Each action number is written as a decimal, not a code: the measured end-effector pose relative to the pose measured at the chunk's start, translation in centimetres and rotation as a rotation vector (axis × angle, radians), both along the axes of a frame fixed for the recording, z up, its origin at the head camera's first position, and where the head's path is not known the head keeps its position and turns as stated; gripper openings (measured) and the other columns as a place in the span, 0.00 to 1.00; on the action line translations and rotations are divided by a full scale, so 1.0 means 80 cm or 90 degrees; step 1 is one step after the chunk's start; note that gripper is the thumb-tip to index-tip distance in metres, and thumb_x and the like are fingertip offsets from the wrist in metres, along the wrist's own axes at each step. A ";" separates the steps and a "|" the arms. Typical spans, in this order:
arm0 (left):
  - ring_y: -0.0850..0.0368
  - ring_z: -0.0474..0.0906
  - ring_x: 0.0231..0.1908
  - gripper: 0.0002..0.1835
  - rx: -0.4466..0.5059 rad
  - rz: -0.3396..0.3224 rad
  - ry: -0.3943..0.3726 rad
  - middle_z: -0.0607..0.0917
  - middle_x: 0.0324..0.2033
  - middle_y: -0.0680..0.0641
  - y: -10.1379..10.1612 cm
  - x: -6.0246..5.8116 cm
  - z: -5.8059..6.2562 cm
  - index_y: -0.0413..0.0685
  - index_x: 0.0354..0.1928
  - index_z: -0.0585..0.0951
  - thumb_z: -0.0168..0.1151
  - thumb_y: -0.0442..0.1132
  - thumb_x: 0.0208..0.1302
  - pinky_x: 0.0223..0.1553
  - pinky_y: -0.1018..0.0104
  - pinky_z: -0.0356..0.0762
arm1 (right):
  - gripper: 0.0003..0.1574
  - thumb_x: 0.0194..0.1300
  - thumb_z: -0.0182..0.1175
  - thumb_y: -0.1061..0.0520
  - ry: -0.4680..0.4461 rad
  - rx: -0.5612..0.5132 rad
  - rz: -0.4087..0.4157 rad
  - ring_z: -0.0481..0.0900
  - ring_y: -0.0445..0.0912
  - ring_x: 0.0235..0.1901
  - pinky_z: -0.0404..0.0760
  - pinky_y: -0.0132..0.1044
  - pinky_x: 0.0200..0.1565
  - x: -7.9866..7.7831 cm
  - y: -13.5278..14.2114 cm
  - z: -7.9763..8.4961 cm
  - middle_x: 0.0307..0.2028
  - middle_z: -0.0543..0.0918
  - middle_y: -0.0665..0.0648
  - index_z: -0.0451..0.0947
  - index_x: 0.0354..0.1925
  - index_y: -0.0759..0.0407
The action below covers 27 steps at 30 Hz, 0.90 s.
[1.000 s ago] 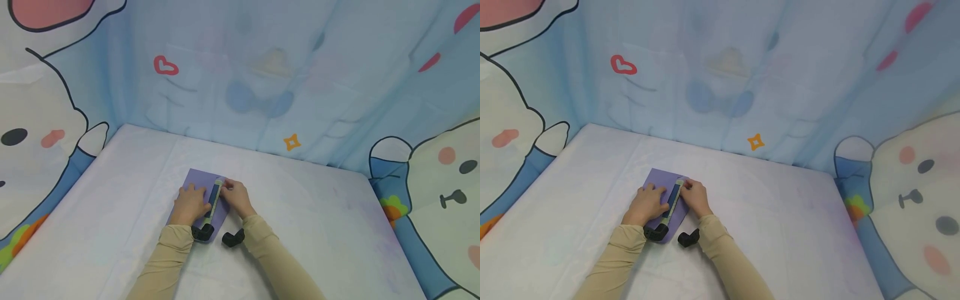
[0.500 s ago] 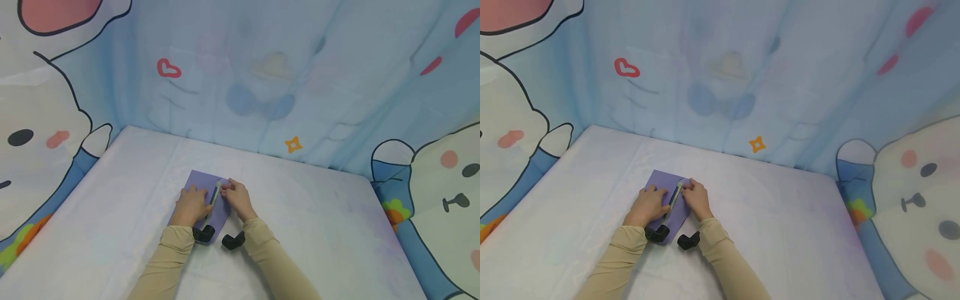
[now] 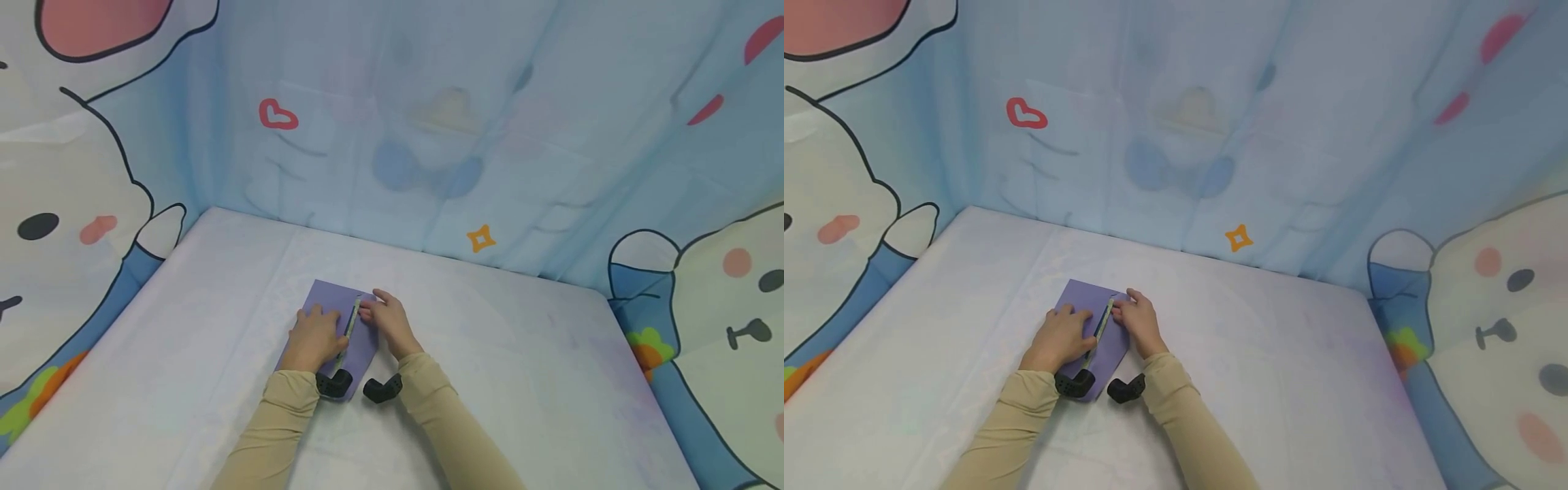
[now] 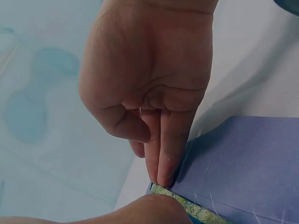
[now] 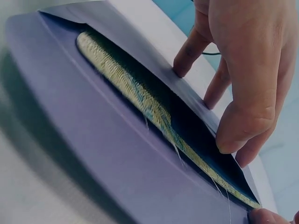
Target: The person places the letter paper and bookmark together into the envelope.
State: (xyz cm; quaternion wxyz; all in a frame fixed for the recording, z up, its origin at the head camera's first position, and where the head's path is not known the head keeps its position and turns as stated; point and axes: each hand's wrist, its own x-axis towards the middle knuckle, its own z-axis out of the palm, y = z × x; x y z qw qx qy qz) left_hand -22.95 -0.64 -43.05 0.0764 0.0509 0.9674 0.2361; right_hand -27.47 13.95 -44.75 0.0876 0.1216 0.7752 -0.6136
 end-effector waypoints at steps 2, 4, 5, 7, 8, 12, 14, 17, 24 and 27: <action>0.32 0.65 0.58 0.27 0.000 -0.001 0.000 0.72 0.58 0.35 0.000 0.000 0.000 0.47 0.58 0.76 0.65 0.47 0.56 0.48 0.33 0.71 | 0.35 0.67 0.52 0.59 -0.001 -0.010 -0.002 0.83 0.50 0.48 0.80 0.34 0.50 -0.002 -0.001 0.000 0.53 0.80 0.66 0.57 0.70 0.64; 0.32 0.65 0.58 0.27 0.001 0.000 0.002 0.72 0.58 0.35 0.001 0.001 0.000 0.47 0.58 0.76 0.64 0.47 0.56 0.48 0.33 0.71 | 0.35 0.68 0.52 0.60 0.001 -0.020 -0.004 0.83 0.50 0.48 0.80 0.34 0.50 -0.005 -0.002 0.000 0.54 0.80 0.66 0.57 0.70 0.64; 0.31 0.65 0.58 0.27 0.001 0.000 0.003 0.72 0.58 0.35 0.001 0.001 0.000 0.47 0.58 0.76 0.64 0.47 0.56 0.48 0.33 0.71 | 0.35 0.68 0.52 0.60 0.000 -0.025 -0.007 0.83 0.50 0.48 0.80 0.34 0.50 -0.006 -0.003 0.000 0.54 0.80 0.66 0.57 0.70 0.65; 0.31 0.66 0.58 0.26 0.002 0.000 0.006 0.72 0.58 0.35 0.001 0.001 0.000 0.47 0.58 0.76 0.64 0.47 0.56 0.47 0.33 0.71 | 0.35 0.67 0.52 0.60 0.000 -0.032 -0.012 0.83 0.50 0.48 0.80 0.33 0.50 -0.007 -0.004 -0.001 0.54 0.80 0.66 0.57 0.70 0.64; 0.31 0.66 0.58 0.26 0.003 0.001 0.006 0.72 0.58 0.35 0.001 0.001 0.000 0.47 0.57 0.77 0.64 0.47 0.56 0.47 0.33 0.71 | 0.34 0.68 0.52 0.60 0.003 -0.034 -0.013 0.83 0.50 0.48 0.80 0.34 0.50 -0.007 -0.004 -0.001 0.54 0.80 0.67 0.57 0.69 0.64; 0.32 0.66 0.58 0.26 0.002 0.000 0.007 0.72 0.58 0.35 0.001 0.001 0.000 0.47 0.57 0.77 0.64 0.47 0.57 0.48 0.33 0.71 | 0.34 0.67 0.52 0.61 0.009 -0.042 -0.016 0.82 0.51 0.49 0.79 0.35 0.52 -0.007 -0.005 0.001 0.54 0.79 0.67 0.57 0.69 0.64; 0.32 0.66 0.58 0.26 0.002 0.000 0.004 0.72 0.58 0.35 0.001 0.001 0.001 0.47 0.57 0.77 0.64 0.48 0.57 0.48 0.33 0.71 | 0.34 0.68 0.52 0.61 0.009 -0.045 -0.014 0.82 0.52 0.50 0.79 0.36 0.53 -0.007 -0.004 0.001 0.54 0.79 0.68 0.56 0.69 0.65; 0.31 0.65 0.59 0.26 0.001 0.000 -0.001 0.72 0.58 0.35 0.001 0.001 0.002 0.47 0.58 0.77 0.64 0.48 0.57 0.49 0.33 0.71 | 0.35 0.69 0.51 0.60 0.007 -0.046 -0.006 0.81 0.54 0.52 0.78 0.39 0.54 -0.006 -0.002 0.001 0.55 0.78 0.69 0.55 0.70 0.67; 0.31 0.65 0.59 0.27 -0.009 -0.001 -0.006 0.71 0.59 0.35 0.000 0.000 0.001 0.47 0.59 0.76 0.64 0.48 0.57 0.49 0.33 0.71 | 0.35 0.69 0.51 0.59 -0.005 -0.042 0.003 0.80 0.55 0.53 0.78 0.39 0.55 -0.006 -0.004 0.000 0.56 0.77 0.69 0.54 0.70 0.67; 0.31 0.65 0.59 0.27 -0.012 -0.002 -0.006 0.71 0.59 0.35 0.001 0.000 0.002 0.47 0.59 0.76 0.64 0.48 0.57 0.49 0.33 0.71 | 0.34 0.69 0.52 0.60 -0.007 -0.036 -0.004 0.81 0.53 0.51 0.79 0.36 0.53 -0.005 -0.005 0.000 0.55 0.78 0.68 0.56 0.69 0.66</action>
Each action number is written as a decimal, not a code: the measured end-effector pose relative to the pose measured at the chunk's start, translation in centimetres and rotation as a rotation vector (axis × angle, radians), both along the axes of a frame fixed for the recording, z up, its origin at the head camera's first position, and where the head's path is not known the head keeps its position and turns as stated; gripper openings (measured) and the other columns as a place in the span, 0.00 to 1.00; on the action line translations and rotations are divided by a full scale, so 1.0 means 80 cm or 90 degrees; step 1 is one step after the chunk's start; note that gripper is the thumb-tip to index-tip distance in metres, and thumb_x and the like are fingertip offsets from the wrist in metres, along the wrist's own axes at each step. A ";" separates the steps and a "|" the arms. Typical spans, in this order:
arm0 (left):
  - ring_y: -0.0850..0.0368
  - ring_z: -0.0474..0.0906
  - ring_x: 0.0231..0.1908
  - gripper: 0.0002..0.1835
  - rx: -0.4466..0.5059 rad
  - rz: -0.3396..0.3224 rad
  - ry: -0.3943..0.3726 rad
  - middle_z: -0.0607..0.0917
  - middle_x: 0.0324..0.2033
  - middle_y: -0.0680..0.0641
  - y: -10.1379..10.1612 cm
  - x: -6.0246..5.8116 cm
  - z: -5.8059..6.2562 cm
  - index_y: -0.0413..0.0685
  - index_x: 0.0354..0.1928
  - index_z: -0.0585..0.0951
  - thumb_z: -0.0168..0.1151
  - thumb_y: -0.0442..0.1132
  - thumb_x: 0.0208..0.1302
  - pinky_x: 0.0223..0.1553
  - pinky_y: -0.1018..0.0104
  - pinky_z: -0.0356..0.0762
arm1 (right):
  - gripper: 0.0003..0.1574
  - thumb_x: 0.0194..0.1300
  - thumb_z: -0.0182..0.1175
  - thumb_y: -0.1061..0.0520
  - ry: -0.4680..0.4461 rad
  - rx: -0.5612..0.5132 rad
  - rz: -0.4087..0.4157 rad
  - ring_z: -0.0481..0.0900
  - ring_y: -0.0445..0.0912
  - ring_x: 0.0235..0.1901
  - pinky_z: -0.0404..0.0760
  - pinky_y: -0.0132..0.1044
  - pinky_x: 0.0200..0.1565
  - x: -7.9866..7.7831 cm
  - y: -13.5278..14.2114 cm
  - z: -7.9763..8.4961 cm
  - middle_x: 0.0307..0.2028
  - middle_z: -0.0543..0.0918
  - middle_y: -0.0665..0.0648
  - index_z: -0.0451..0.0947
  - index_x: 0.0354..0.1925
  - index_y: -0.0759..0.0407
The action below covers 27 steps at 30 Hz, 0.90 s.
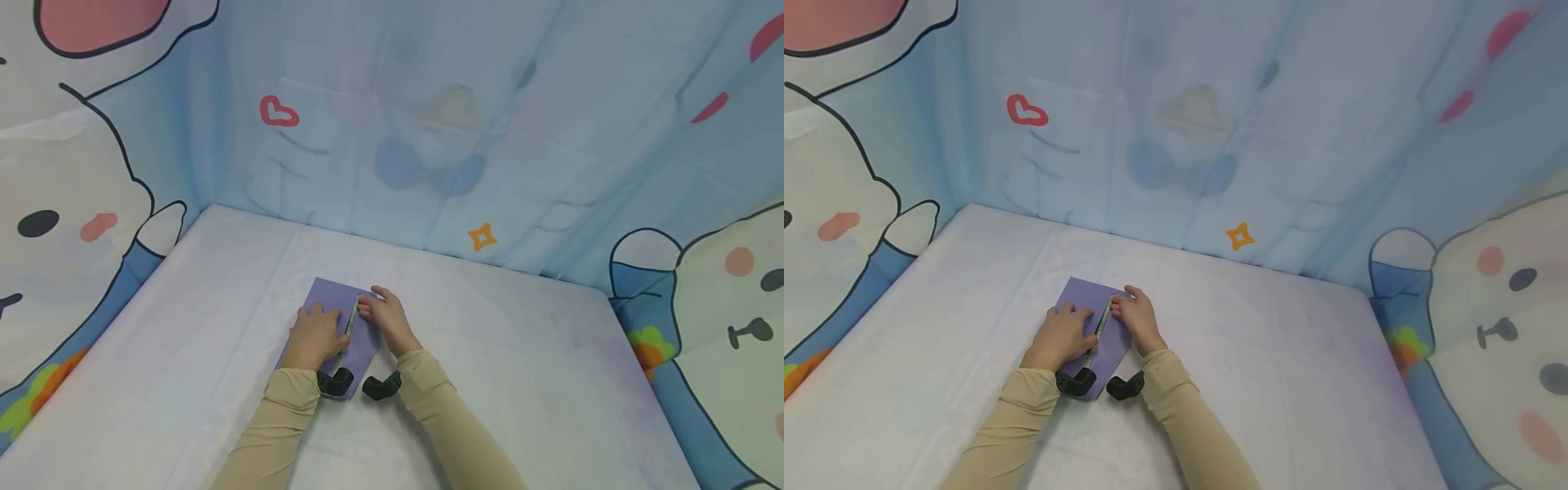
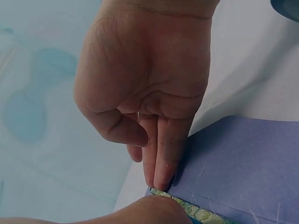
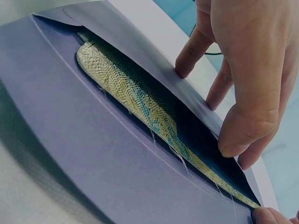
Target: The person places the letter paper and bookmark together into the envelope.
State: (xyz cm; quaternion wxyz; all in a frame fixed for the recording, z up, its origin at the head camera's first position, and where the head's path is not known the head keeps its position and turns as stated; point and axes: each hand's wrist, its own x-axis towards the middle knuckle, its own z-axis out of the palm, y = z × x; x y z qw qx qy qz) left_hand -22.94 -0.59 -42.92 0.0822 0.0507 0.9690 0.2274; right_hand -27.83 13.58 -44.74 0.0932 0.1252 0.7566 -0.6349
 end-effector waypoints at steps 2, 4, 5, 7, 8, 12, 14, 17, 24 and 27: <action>0.31 0.65 0.59 0.27 0.000 0.000 0.000 0.71 0.59 0.35 0.000 0.000 0.000 0.47 0.59 0.76 0.64 0.48 0.57 0.48 0.33 0.71 | 0.33 0.68 0.52 0.60 0.001 0.000 -0.003 0.82 0.52 0.51 0.79 0.35 0.52 0.000 -0.001 -0.001 0.54 0.79 0.67 0.57 0.69 0.66; 0.31 0.65 0.59 0.27 0.001 0.001 -0.001 0.71 0.59 0.35 -0.001 0.000 0.000 0.47 0.58 0.76 0.64 0.48 0.57 0.48 0.33 0.71 | 0.33 0.68 0.52 0.61 0.006 -0.004 -0.003 0.82 0.52 0.50 0.79 0.35 0.52 -0.001 -0.002 -0.001 0.54 0.79 0.67 0.58 0.68 0.66; 0.32 0.65 0.58 0.27 0.001 0.001 -0.001 0.71 0.59 0.35 -0.001 0.000 0.001 0.47 0.58 0.76 0.64 0.48 0.57 0.48 0.33 0.71 | 0.33 0.68 0.52 0.61 0.009 -0.004 -0.001 0.82 0.53 0.50 0.79 0.36 0.52 -0.001 -0.003 -0.001 0.54 0.79 0.68 0.58 0.68 0.67; 0.32 0.65 0.59 0.27 0.002 0.003 -0.001 0.71 0.59 0.35 -0.001 -0.001 0.001 0.47 0.58 0.77 0.64 0.48 0.57 0.48 0.33 0.71 | 0.33 0.68 0.51 0.61 0.009 -0.010 0.001 0.81 0.53 0.51 0.79 0.36 0.52 -0.001 -0.003 0.000 0.54 0.79 0.68 0.58 0.68 0.66; 0.32 0.65 0.59 0.27 0.003 0.003 -0.001 0.71 0.59 0.35 -0.001 -0.001 0.001 0.47 0.58 0.77 0.64 0.48 0.57 0.48 0.33 0.71 | 0.33 0.68 0.51 0.62 0.009 -0.011 0.003 0.81 0.54 0.51 0.79 0.37 0.53 -0.001 -0.004 0.000 0.54 0.79 0.68 0.57 0.69 0.66; 0.32 0.65 0.59 0.26 0.007 0.006 -0.001 0.71 0.58 0.35 -0.001 0.000 0.000 0.47 0.58 0.77 0.64 0.47 0.57 0.49 0.33 0.71 | 0.33 0.69 0.51 0.61 0.006 -0.014 0.007 0.80 0.54 0.53 0.78 0.37 0.54 -0.002 -0.004 -0.001 0.55 0.78 0.68 0.57 0.69 0.66; 0.32 0.65 0.59 0.26 0.007 0.005 -0.002 0.71 0.58 0.35 -0.001 0.000 0.001 0.47 0.58 0.77 0.64 0.47 0.57 0.49 0.33 0.71 | 0.33 0.69 0.50 0.61 0.004 -0.012 0.010 0.80 0.54 0.53 0.78 0.37 0.54 -0.002 -0.003 -0.001 0.55 0.78 0.68 0.57 0.69 0.66; 0.32 0.64 0.59 0.27 0.004 0.003 -0.006 0.71 0.59 0.35 0.000 0.001 0.003 0.47 0.59 0.76 0.64 0.47 0.58 0.49 0.33 0.71 | 0.32 0.69 0.50 0.60 -0.001 -0.012 0.015 0.81 0.53 0.52 0.79 0.36 0.53 0.000 -0.001 0.000 0.55 0.78 0.68 0.58 0.69 0.65; 0.32 0.64 0.59 0.27 0.000 0.005 -0.011 0.71 0.60 0.36 0.000 0.000 0.003 0.47 0.59 0.76 0.64 0.48 0.58 0.50 0.33 0.70 | 0.33 0.68 0.52 0.60 -0.013 -0.020 0.020 0.82 0.51 0.50 0.79 0.36 0.52 0.004 -0.001 0.000 0.54 0.79 0.67 0.59 0.68 0.65; 0.32 0.64 0.59 0.27 0.003 0.006 -0.014 0.71 0.60 0.36 0.000 0.000 0.003 0.47 0.59 0.76 0.64 0.47 0.58 0.50 0.33 0.70 | 0.33 0.67 0.52 0.60 -0.016 -0.022 0.020 0.82 0.51 0.50 0.79 0.35 0.52 0.005 -0.001 0.000 0.54 0.79 0.66 0.59 0.68 0.65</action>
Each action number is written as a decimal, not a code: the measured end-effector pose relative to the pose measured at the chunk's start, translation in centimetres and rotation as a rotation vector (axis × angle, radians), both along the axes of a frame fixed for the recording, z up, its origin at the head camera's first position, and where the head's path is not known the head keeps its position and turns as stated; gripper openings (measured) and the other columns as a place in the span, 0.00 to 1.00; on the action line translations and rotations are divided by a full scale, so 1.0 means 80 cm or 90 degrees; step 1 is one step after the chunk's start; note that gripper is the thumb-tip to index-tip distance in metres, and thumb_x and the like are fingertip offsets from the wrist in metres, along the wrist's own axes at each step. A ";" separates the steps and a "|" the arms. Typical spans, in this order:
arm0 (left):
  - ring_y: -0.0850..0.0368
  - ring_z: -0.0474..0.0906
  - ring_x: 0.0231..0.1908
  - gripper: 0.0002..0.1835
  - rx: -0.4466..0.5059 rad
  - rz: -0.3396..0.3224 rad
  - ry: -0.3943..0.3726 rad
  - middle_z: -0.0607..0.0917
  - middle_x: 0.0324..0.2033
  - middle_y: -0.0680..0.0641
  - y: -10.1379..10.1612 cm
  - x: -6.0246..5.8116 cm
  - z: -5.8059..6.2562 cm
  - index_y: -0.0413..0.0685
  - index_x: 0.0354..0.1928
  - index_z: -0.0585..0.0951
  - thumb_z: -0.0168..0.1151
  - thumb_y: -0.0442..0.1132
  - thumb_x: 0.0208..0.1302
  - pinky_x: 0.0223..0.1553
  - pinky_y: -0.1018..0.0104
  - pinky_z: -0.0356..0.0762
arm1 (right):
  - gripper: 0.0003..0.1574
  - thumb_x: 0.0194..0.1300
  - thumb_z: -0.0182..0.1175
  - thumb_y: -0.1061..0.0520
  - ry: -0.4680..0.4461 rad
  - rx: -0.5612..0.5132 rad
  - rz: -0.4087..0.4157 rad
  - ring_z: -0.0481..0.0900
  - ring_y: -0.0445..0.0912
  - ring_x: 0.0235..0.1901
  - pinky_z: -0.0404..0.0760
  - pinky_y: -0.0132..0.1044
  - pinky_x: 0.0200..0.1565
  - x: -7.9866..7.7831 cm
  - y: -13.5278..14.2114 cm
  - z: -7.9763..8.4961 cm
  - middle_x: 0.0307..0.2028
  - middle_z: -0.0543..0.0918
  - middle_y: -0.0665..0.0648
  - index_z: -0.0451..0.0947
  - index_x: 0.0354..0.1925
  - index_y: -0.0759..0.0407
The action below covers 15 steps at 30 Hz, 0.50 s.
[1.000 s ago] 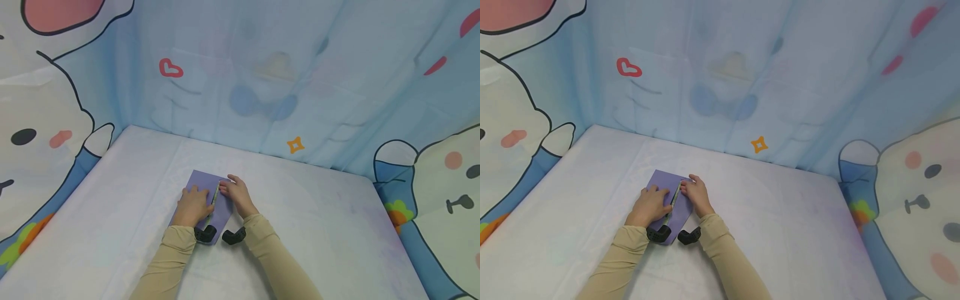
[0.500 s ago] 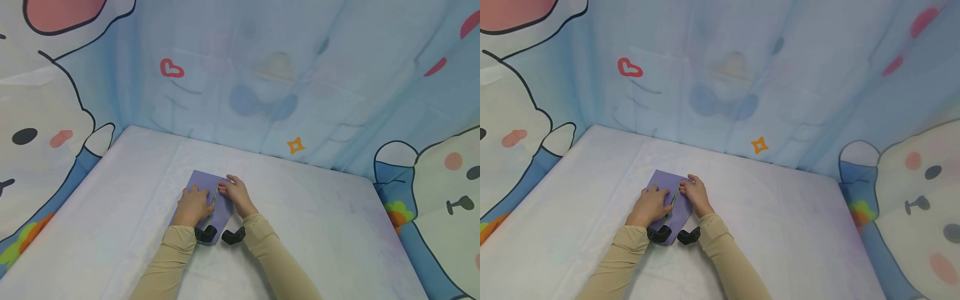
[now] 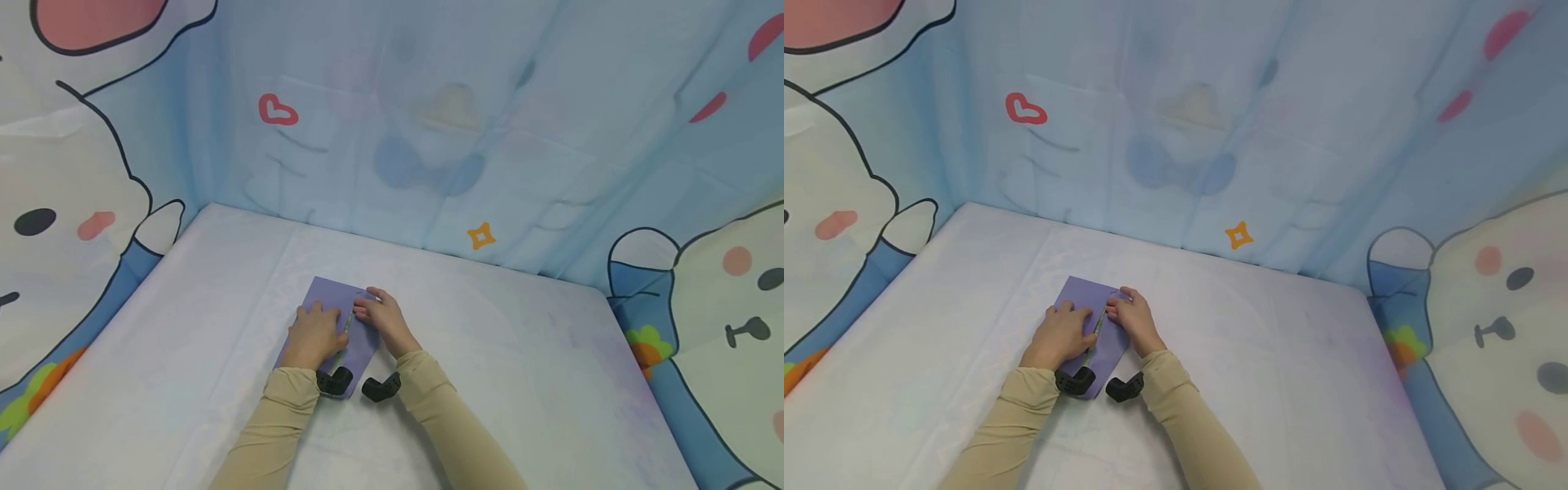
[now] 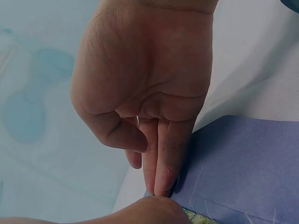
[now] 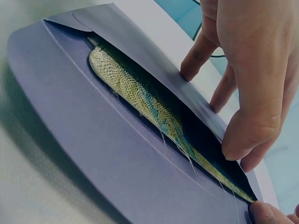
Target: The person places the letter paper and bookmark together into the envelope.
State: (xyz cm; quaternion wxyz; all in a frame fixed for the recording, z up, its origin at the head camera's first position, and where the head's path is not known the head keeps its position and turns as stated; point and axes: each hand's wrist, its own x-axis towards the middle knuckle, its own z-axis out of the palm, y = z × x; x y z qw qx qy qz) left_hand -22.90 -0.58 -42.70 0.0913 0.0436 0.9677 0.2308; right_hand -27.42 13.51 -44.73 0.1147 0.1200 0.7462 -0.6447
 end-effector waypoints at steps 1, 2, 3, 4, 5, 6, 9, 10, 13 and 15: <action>0.32 0.64 0.59 0.27 0.002 0.000 0.001 0.71 0.60 0.36 0.000 0.000 0.000 0.47 0.59 0.76 0.64 0.47 0.58 0.50 0.33 0.70 | 0.33 0.68 0.52 0.60 0.002 0.000 0.002 0.82 0.51 0.50 0.79 0.35 0.52 0.000 0.000 0.000 0.54 0.79 0.67 0.58 0.68 0.65; 0.32 0.64 0.59 0.27 0.002 0.000 0.001 0.71 0.60 0.36 0.000 0.000 -0.001 0.47 0.59 0.76 0.64 0.47 0.58 0.50 0.33 0.70 | 0.33 0.68 0.52 0.60 0.004 0.001 0.003 0.82 0.51 0.50 0.79 0.35 0.52 0.001 0.000 0.000 0.55 0.79 0.67 0.58 0.68 0.65; 0.32 0.64 0.59 0.27 0.002 -0.001 0.000 0.70 0.60 0.36 0.000 0.000 -0.002 0.47 0.59 0.76 0.64 0.47 0.58 0.50 0.33 0.70 | 0.33 0.68 0.52 0.60 0.005 0.001 0.004 0.82 0.51 0.50 0.79 0.35 0.52 0.001 0.000 -0.001 0.55 0.79 0.67 0.58 0.68 0.65; 0.32 0.64 0.59 0.27 0.002 -0.002 -0.001 0.70 0.60 0.36 0.000 0.000 -0.003 0.47 0.59 0.76 0.64 0.47 0.58 0.50 0.33 0.70 | 0.33 0.68 0.51 0.60 0.004 -0.002 0.004 0.82 0.51 0.51 0.79 0.35 0.52 0.002 0.001 -0.001 0.55 0.79 0.67 0.58 0.68 0.65; 0.32 0.64 0.60 0.27 0.001 -0.004 -0.003 0.70 0.60 0.35 0.000 0.000 -0.003 0.47 0.60 0.76 0.64 0.48 0.59 0.50 0.33 0.70 | 0.33 0.68 0.52 0.59 0.004 -0.003 0.005 0.82 0.51 0.51 0.79 0.35 0.52 0.002 0.001 -0.001 0.55 0.79 0.67 0.58 0.68 0.66; 0.32 0.64 0.60 0.27 0.001 -0.005 -0.002 0.70 0.60 0.35 0.000 0.000 -0.003 0.47 0.60 0.76 0.64 0.48 0.59 0.50 0.32 0.70 | 0.33 0.68 0.52 0.59 0.003 -0.004 0.006 0.82 0.51 0.51 0.79 0.35 0.52 0.003 0.002 -0.002 0.55 0.78 0.67 0.58 0.68 0.66; 0.32 0.64 0.59 0.27 -0.002 -0.007 -0.004 0.70 0.60 0.35 0.000 0.000 -0.002 0.47 0.60 0.75 0.63 0.48 0.59 0.50 0.33 0.70 | 0.33 0.68 0.52 0.59 -0.002 -0.008 0.013 0.81 0.52 0.51 0.79 0.35 0.52 0.005 0.003 -0.003 0.55 0.78 0.67 0.57 0.69 0.66; 0.32 0.64 0.59 0.27 -0.002 -0.007 -0.003 0.70 0.60 0.35 0.000 0.000 -0.001 0.47 0.60 0.76 0.64 0.48 0.58 0.50 0.33 0.70 | 0.34 0.68 0.52 0.59 -0.003 -0.009 0.016 0.81 0.52 0.52 0.79 0.35 0.53 0.005 0.003 -0.003 0.55 0.78 0.67 0.57 0.69 0.65; 0.32 0.64 0.59 0.27 -0.002 -0.006 -0.004 0.70 0.59 0.35 -0.001 0.000 0.000 0.47 0.59 0.76 0.64 0.48 0.58 0.50 0.33 0.70 | 0.34 0.69 0.52 0.59 -0.002 -0.010 0.027 0.80 0.53 0.53 0.78 0.37 0.54 0.007 0.003 -0.003 0.56 0.77 0.68 0.56 0.69 0.66; 0.32 0.64 0.59 0.27 0.000 -0.005 -0.005 0.70 0.60 0.35 0.000 0.000 0.000 0.47 0.59 0.76 0.63 0.47 0.58 0.50 0.33 0.70 | 0.35 0.69 0.52 0.59 -0.004 -0.012 0.031 0.80 0.53 0.54 0.77 0.37 0.55 0.006 0.003 -0.004 0.57 0.77 0.68 0.56 0.69 0.65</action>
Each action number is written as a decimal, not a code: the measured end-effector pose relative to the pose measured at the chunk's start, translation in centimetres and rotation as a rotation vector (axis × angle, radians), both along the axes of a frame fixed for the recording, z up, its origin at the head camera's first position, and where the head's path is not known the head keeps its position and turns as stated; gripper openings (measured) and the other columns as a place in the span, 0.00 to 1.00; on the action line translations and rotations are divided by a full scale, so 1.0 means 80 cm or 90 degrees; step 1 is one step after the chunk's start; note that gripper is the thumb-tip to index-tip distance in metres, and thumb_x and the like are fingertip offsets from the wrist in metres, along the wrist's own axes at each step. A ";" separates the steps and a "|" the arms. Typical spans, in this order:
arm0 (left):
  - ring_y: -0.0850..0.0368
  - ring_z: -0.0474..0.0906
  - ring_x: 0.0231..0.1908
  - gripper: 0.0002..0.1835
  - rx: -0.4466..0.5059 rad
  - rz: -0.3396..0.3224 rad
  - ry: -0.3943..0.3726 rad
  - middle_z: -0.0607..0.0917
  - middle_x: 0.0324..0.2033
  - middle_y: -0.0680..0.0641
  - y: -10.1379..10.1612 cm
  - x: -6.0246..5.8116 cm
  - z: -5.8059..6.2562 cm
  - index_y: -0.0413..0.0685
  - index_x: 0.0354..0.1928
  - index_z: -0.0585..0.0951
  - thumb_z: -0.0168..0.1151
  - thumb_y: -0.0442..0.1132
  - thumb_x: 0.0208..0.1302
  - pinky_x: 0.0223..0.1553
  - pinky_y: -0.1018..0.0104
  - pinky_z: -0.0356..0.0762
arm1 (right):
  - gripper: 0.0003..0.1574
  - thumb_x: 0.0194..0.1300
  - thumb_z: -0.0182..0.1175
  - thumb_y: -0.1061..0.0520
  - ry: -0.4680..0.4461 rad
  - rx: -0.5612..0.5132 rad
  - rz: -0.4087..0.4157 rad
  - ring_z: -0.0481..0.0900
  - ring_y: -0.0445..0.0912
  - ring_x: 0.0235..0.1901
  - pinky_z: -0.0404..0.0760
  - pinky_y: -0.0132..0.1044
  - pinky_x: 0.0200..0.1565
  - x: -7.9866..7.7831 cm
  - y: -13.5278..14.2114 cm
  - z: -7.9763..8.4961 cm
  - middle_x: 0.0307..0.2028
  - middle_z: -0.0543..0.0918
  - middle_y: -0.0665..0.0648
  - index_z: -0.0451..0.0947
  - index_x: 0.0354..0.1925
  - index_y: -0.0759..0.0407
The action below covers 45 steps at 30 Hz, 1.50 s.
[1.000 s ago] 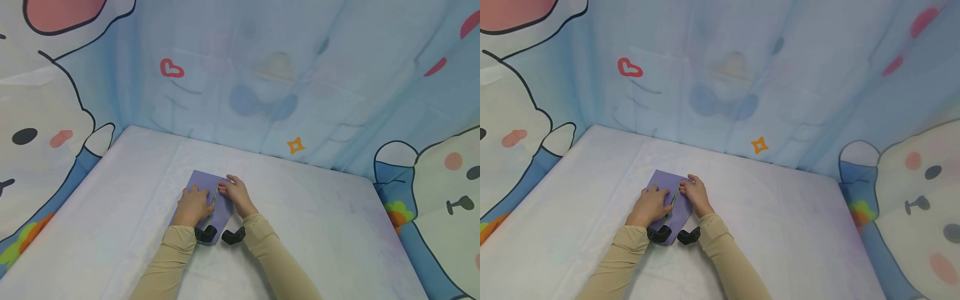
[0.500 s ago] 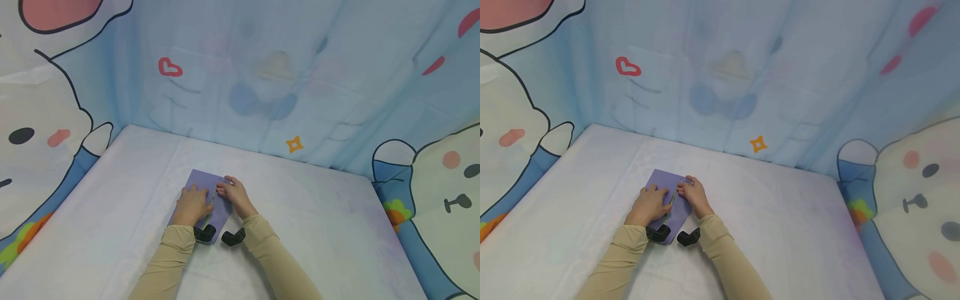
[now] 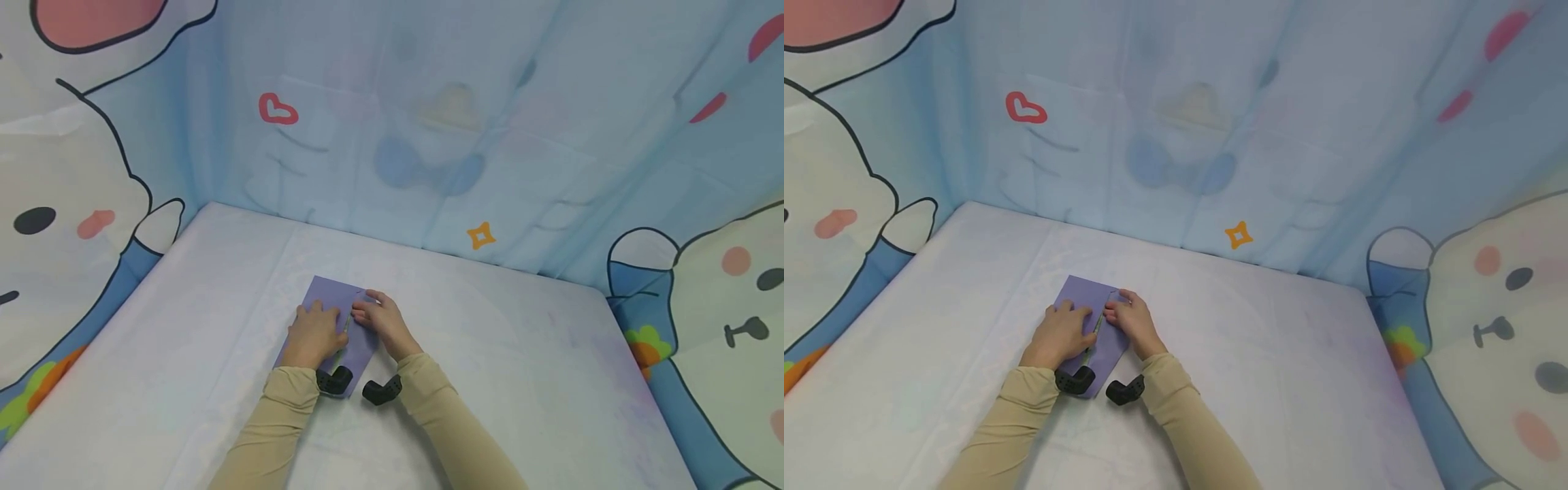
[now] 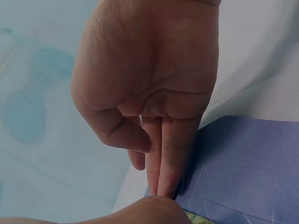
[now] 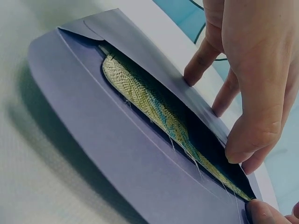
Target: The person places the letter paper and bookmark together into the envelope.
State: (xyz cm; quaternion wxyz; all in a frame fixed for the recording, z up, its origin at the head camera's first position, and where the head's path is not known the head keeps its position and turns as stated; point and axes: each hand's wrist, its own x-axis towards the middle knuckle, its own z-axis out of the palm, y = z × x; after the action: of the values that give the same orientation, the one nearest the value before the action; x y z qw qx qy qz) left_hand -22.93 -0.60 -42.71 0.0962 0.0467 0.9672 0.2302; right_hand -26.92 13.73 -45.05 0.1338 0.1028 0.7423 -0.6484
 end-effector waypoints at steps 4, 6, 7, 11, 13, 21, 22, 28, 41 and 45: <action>0.32 0.64 0.59 0.27 0.000 -0.001 0.002 0.71 0.59 0.35 0.001 0.000 -0.001 0.47 0.59 0.76 0.63 0.47 0.58 0.49 0.33 0.70 | 0.35 0.68 0.53 0.59 -0.004 -0.005 -0.001 0.80 0.53 0.54 0.77 0.37 0.55 0.000 0.002 -0.001 0.57 0.77 0.68 0.55 0.70 0.65; 0.32 0.64 0.59 0.27 0.000 -0.001 0.001 0.71 0.59 0.35 0.001 0.000 -0.001 0.47 0.59 0.76 0.63 0.47 0.58 0.49 0.33 0.70 | 0.35 0.68 0.53 0.59 -0.005 -0.005 -0.004 0.80 0.53 0.53 0.78 0.36 0.54 0.001 0.003 -0.002 0.56 0.77 0.68 0.56 0.69 0.66; 0.32 0.64 0.59 0.27 -0.002 -0.001 0.001 0.71 0.59 0.35 0.001 0.000 -0.001 0.47 0.59 0.76 0.63 0.48 0.58 0.49 0.33 0.70 | 0.35 0.68 0.53 0.60 -0.006 -0.005 -0.006 0.81 0.52 0.53 0.78 0.36 0.53 0.002 0.003 -0.002 0.56 0.78 0.67 0.56 0.69 0.65; 0.32 0.64 0.59 0.28 -0.007 -0.001 -0.001 0.70 0.59 0.35 0.000 0.000 0.000 0.47 0.60 0.75 0.63 0.48 0.59 0.50 0.33 0.70 | 0.35 0.68 0.52 0.61 -0.002 -0.009 0.002 0.81 0.52 0.52 0.78 0.35 0.53 0.005 0.004 0.000 0.55 0.78 0.68 0.55 0.69 0.66; 0.31 0.64 0.59 0.28 -0.007 -0.001 0.002 0.70 0.60 0.36 0.000 -0.001 -0.001 0.47 0.60 0.75 0.63 0.48 0.59 0.50 0.33 0.70 | 0.36 0.67 0.52 0.61 0.000 -0.013 0.011 0.81 0.52 0.52 0.78 0.35 0.53 0.005 0.004 0.000 0.55 0.77 0.69 0.55 0.69 0.67; 0.31 0.63 0.60 0.27 0.000 -0.001 0.002 0.70 0.60 0.36 0.000 0.000 -0.003 0.47 0.60 0.75 0.63 0.48 0.58 0.50 0.32 0.70 | 0.36 0.67 0.52 0.62 -0.007 -0.030 0.024 0.81 0.52 0.51 0.78 0.35 0.54 0.011 0.005 -0.001 0.55 0.77 0.70 0.54 0.69 0.68; 0.32 0.63 0.60 0.27 0.000 0.000 0.002 0.71 0.60 0.36 0.000 0.001 -0.003 0.47 0.60 0.75 0.63 0.48 0.58 0.50 0.32 0.70 | 0.36 0.67 0.52 0.62 -0.008 -0.032 0.027 0.81 0.52 0.51 0.78 0.36 0.54 0.012 0.005 -0.001 0.56 0.77 0.70 0.54 0.69 0.69; 0.32 0.64 0.59 0.27 -0.006 0.003 0.010 0.71 0.58 0.36 0.000 0.001 -0.001 0.46 0.59 0.76 0.63 0.48 0.58 0.49 0.33 0.71 | 0.36 0.67 0.52 0.61 -0.001 -0.038 0.038 0.82 0.50 0.50 0.77 0.36 0.55 0.014 0.003 -0.001 0.56 0.76 0.71 0.54 0.69 0.69; 0.32 0.64 0.60 0.27 -0.007 0.002 0.003 0.71 0.58 0.36 -0.001 -0.002 -0.001 0.47 0.59 0.75 0.63 0.48 0.58 0.50 0.33 0.70 | 0.37 0.67 0.52 0.62 -0.012 -0.049 0.051 0.83 0.46 0.46 0.77 0.36 0.55 0.019 0.003 0.000 0.55 0.77 0.71 0.52 0.70 0.70; 0.32 0.63 0.60 0.27 -0.001 0.004 0.002 0.71 0.59 0.36 -0.001 -0.002 -0.002 0.48 0.59 0.75 0.63 0.48 0.58 0.50 0.33 0.70 | 0.37 0.66 0.52 0.63 -0.009 -0.047 0.055 0.83 0.45 0.45 0.77 0.36 0.55 0.021 0.005 -0.001 0.54 0.77 0.72 0.52 0.69 0.71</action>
State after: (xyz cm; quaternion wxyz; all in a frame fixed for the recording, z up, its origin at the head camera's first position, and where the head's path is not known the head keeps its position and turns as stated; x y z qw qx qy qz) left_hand -23.07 -0.65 -42.87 0.0940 0.0443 0.9676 0.2299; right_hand -25.23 14.13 -45.16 0.1708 0.0702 0.7208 -0.6681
